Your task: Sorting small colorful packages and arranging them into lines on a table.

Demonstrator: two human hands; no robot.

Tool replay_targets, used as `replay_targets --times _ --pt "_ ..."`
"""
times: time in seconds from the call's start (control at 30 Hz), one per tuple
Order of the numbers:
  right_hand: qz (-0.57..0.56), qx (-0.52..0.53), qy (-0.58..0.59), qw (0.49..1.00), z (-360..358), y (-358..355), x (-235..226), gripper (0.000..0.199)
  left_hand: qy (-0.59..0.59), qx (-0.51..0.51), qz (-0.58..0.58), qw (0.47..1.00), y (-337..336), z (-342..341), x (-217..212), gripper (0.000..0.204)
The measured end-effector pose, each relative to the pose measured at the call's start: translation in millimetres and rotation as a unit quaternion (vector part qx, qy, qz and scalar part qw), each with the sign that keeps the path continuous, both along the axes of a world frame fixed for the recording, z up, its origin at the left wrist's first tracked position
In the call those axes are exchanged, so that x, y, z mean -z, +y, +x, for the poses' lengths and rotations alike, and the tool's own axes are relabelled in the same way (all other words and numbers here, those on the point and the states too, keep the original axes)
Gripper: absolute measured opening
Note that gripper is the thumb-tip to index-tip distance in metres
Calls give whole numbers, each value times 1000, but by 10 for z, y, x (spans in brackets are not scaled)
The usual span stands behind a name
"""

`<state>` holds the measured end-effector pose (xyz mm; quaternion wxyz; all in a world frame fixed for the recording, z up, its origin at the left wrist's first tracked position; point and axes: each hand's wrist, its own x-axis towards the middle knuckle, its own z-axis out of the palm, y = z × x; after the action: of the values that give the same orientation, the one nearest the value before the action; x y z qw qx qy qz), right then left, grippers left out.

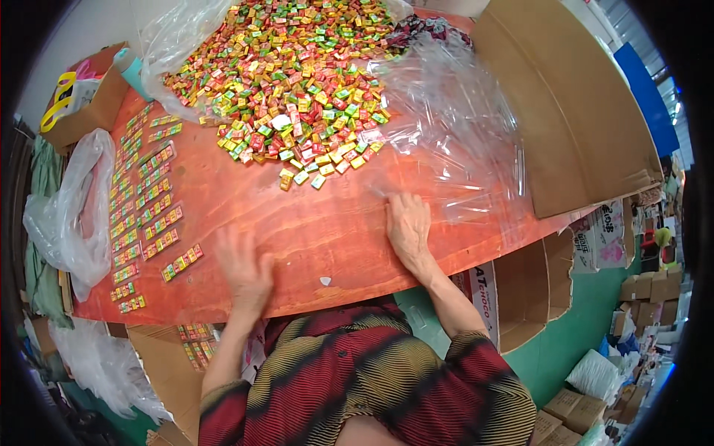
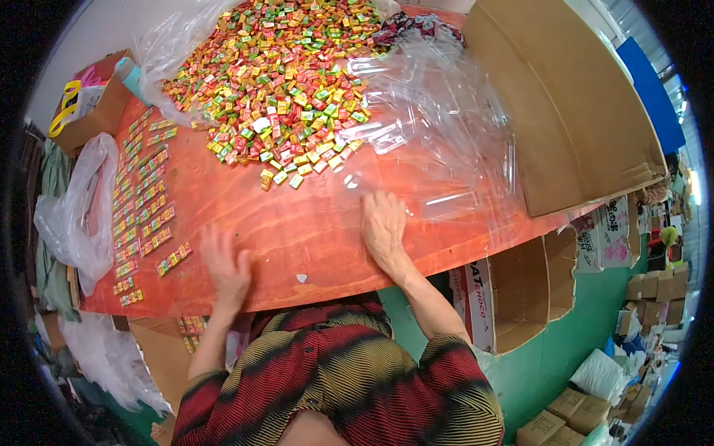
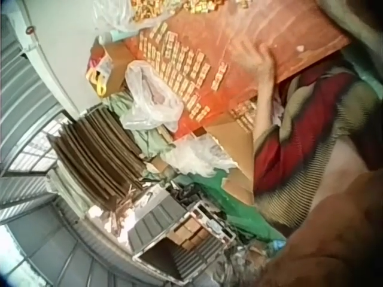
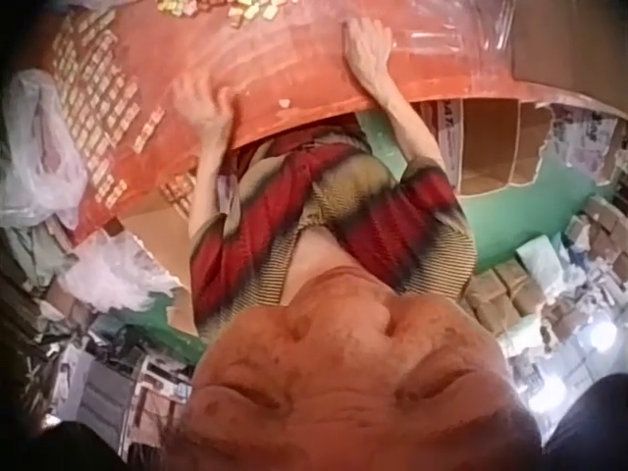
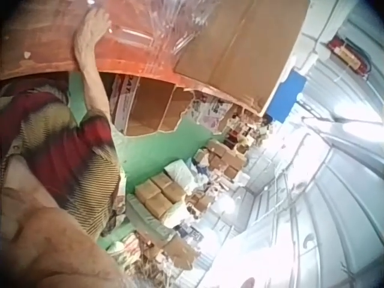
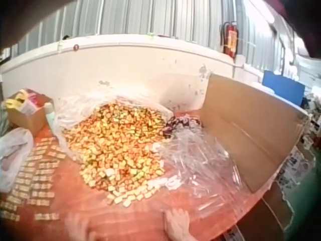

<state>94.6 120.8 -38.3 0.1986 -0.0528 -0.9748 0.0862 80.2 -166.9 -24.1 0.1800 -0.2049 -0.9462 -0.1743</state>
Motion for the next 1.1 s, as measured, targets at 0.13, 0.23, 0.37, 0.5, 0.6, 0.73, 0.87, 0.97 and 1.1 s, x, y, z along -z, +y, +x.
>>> replay_targets --times 0.13,0.23,0.37,0.5,0.6,0.73,0.87,0.97,1.1 --pt "-75 -150 23 986 128 -269 -18 11 30 110 5 993 574 146 -26 44" --pt "-122 -165 -7 979 148 -390 -72 11 -22 184 11 983 828 108 -50 40" --pt "-273 -164 -95 943 16 -247 -77 9 -36 150 64 986 871 85 14 42" --pt "-256 -72 -132 955 -118 -184 -359 11 -14 130 65 989 860 97 65 47" --pt "-145 -130 102 976 -128 -166 -336 9 -6 103 97 990 835 112 45 49" --pt "-99 -143 172 970 41 -327 -436 8 5 73 166 983 715 145 41 48" --pt "-77 -242 133 958 295 -489 -94 8 -27 14 239 971 577 125 -58 44" --pt "-47 -264 70 961 470 -549 -21 7 18 34 206 978 541 74 -153 37" --pt "-31 -290 29 956 503 -639 52 8 -17 187 94 978 800 60 -276 37"
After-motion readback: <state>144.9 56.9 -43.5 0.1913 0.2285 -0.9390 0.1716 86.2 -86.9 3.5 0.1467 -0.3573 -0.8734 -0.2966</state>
